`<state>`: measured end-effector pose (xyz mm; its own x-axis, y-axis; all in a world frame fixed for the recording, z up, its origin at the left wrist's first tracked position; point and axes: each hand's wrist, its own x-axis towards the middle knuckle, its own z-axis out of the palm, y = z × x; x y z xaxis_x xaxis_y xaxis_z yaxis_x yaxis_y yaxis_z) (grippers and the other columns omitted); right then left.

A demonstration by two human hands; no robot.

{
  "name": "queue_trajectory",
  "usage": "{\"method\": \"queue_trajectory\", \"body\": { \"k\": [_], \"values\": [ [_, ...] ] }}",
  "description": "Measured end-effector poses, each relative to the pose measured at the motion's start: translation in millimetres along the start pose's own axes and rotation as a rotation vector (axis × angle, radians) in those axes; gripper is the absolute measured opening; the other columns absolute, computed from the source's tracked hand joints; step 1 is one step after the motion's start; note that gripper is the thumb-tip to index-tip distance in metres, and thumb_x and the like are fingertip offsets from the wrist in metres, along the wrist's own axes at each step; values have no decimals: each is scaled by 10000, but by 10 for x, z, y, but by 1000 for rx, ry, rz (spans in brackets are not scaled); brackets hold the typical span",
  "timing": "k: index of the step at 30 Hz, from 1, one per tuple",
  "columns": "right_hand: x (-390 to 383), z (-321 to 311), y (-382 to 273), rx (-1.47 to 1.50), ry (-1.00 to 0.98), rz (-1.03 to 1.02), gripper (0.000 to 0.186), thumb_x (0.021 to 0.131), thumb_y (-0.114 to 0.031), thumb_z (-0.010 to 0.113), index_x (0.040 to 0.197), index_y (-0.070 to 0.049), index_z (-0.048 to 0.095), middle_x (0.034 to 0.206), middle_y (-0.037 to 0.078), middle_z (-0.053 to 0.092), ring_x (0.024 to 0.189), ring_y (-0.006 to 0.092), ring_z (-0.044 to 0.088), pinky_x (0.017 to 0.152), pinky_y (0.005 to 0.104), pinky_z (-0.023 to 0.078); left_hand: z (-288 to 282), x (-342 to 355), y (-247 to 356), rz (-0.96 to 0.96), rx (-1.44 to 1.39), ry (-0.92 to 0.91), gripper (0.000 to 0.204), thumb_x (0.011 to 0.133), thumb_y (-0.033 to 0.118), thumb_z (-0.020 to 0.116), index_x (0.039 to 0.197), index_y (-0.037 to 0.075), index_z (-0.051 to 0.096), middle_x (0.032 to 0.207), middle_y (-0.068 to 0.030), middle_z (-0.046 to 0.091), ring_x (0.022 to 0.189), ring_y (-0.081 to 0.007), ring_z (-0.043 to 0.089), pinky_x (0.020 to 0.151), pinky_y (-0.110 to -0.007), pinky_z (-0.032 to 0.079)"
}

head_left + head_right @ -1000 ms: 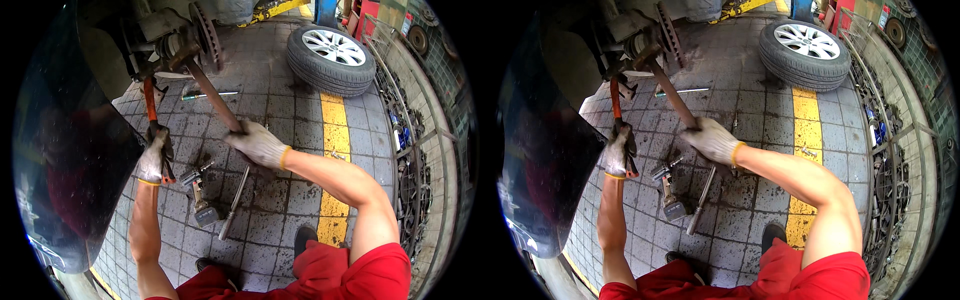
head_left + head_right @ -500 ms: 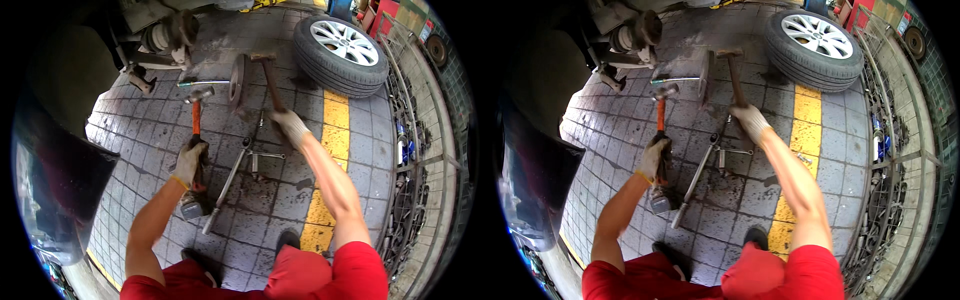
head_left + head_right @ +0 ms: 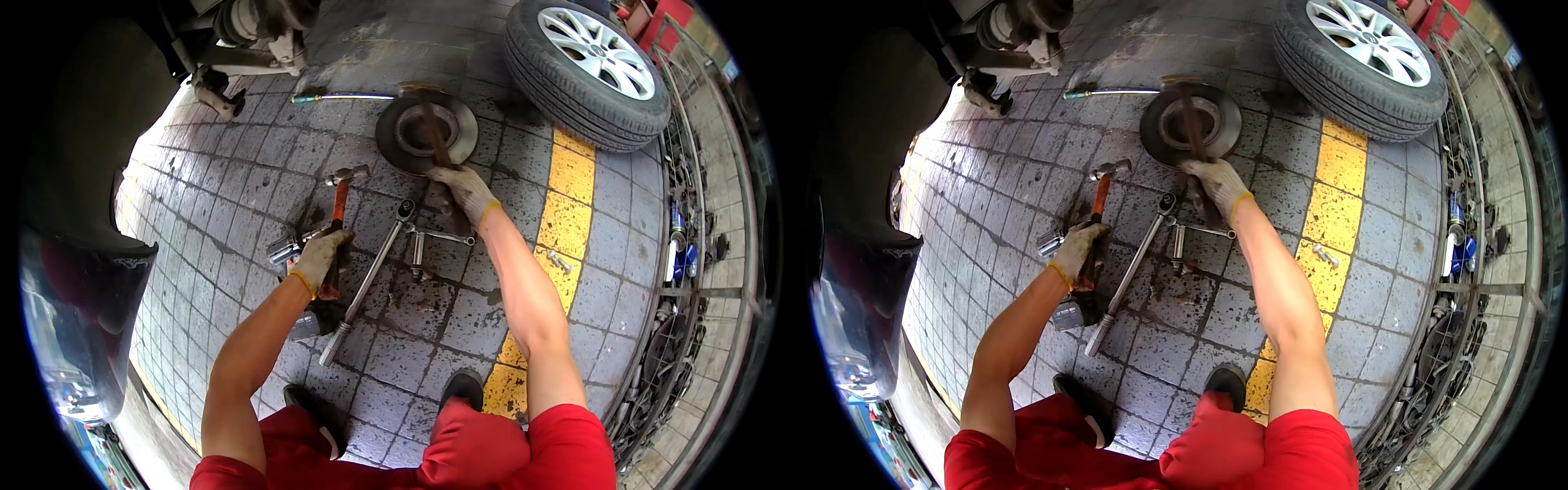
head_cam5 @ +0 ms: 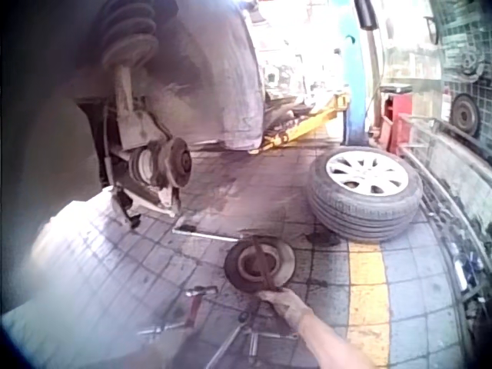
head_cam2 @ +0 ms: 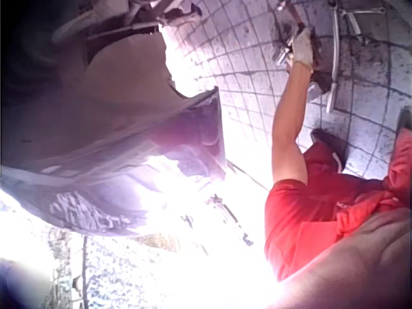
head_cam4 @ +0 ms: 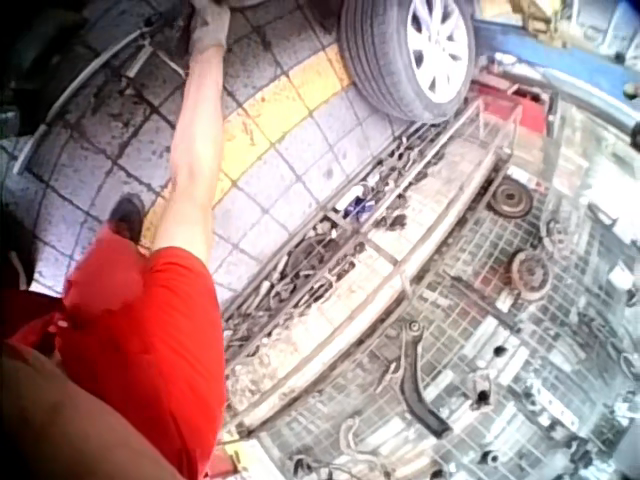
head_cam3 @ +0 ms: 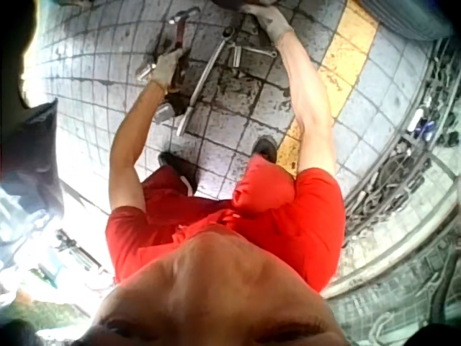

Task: The person removes a car wheel using an impact wrench, then uses a hammer to detach the old brake disc. They inspect the disc and install a new one, securing it with a wrench. Finally, they reattach the wheel and tighten the lug nuts.

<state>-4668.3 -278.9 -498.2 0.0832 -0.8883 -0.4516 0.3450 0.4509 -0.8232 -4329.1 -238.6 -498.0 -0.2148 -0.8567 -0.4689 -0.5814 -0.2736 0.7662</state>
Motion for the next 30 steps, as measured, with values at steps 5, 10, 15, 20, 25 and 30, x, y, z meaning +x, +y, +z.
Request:
{"method": "queue_trajectory", "body": {
  "k": [5,10,15,20,25,30],
  "values": [
    [-330,-356,296,111,212,-23,274,946,-243,794,1112,-55,684,782,-2,598,579,134,537,503,326,468,2,-258,-32,0,88,-77,362,1064,-37,457,1380,-11,632,1211,-127,739,1076,-150,716,919,-224,571],
    [-894,-988,644,-91,478,-71,290,966,-277,762,1108,-46,660,769,36,634,559,135,567,482,317,480,180,-528,-231,-9,100,-141,338,1022,33,590,1347,-47,631,1241,-163,718,1093,-172,708,912,-262,578],
    [-1410,-1755,958,-312,615,-25,335,972,-321,783,1034,-8,683,730,28,627,552,142,587,484,322,479,574,-664,15,6,26,-130,413,957,225,696,1268,-43,647,944,-49,640,854,-115,584,754,-282,499],
    [-1754,-2418,1292,-345,661,-18,337,983,-347,781,1040,-29,689,727,11,632,572,105,579,517,300,479,1164,-697,236,-121,34,-286,325,940,224,693,1149,-21,644,884,-27,610,786,-101,531,707,-286,471],
    [-2100,-2607,1088,-853,766,150,539,988,-522,698,1112,3,689,908,159,735,786,272,729,705,415,569,1627,-662,375,-58,161,-408,285,935,217,694,1103,-4,631,839,12,564,738,-97,499,662,-291,448],
    [-2657,-2821,1146,-1082,978,151,702,962,-621,646,1323,-19,662,1201,250,744,1128,418,713,971,477,552,1954,-609,388,-56,154,-488,279,930,208,706,1121,16,638,865,19,565,763,-87,486,667,-272,430]
  ]
}}
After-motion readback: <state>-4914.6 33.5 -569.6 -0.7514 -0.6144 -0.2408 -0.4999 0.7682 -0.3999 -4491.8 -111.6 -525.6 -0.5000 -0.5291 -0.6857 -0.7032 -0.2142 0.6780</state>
